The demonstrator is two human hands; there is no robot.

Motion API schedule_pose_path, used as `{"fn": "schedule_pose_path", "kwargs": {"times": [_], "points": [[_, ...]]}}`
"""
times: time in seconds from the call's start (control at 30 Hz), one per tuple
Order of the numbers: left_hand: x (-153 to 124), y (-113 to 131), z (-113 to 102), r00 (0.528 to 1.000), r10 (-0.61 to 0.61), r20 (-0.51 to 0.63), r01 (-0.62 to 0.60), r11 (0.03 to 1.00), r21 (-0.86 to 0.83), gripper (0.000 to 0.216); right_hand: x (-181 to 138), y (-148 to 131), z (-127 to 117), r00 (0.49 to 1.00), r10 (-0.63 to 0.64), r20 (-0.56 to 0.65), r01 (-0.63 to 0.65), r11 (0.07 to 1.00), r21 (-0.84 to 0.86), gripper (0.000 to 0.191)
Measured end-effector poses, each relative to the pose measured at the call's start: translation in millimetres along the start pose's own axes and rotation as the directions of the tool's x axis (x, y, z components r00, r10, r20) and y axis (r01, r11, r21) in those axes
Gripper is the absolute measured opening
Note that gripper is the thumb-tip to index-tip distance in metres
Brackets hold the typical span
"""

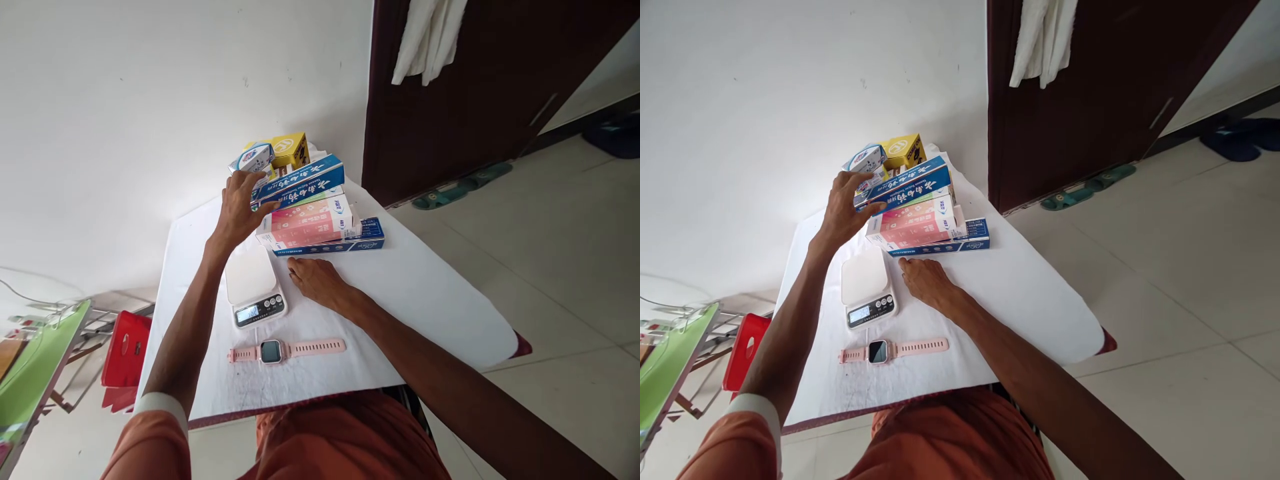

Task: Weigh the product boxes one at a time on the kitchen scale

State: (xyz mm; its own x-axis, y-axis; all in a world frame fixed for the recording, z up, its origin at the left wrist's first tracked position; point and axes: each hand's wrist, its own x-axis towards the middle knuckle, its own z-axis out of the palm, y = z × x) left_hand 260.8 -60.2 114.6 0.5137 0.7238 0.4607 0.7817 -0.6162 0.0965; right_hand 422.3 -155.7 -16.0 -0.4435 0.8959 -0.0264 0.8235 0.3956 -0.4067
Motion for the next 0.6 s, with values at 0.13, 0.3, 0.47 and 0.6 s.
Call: {"fn": "schedule_pose_path", "kwargs": {"times": [0.13,0.3,0.47,0.6], "points": [[-40.5,32.4,1.3,0.999,0.047,0.001,-0.047,0.996,0.072,0.056,0.6,0.3,2.0,1.000,-0.012,-0.018,0.012,1.000,0.002,0.029],[-79.1,40.2,36.3,0.984,0.050,0.170,-0.079,0.983,0.168,0.068,2.7,3.8,9.8,0.996,-0.026,-0.083,0.026,1.000,0.004,0.031],[-90.4,37.7,49.6,0.980,0.039,0.193,-0.078,0.977,0.199,0.066,3.5,4.0,10.1,0.997,-0.012,-0.074,0.012,1.000,0.002,0.031],[-89.5,37.8,46.2,0.977,0.049,0.206,-0.086,0.981,0.175,0.061,3.9,4.1,9.6,0.998,0.001,-0.061,-0.001,1.000,-0.007,0.032]]}}
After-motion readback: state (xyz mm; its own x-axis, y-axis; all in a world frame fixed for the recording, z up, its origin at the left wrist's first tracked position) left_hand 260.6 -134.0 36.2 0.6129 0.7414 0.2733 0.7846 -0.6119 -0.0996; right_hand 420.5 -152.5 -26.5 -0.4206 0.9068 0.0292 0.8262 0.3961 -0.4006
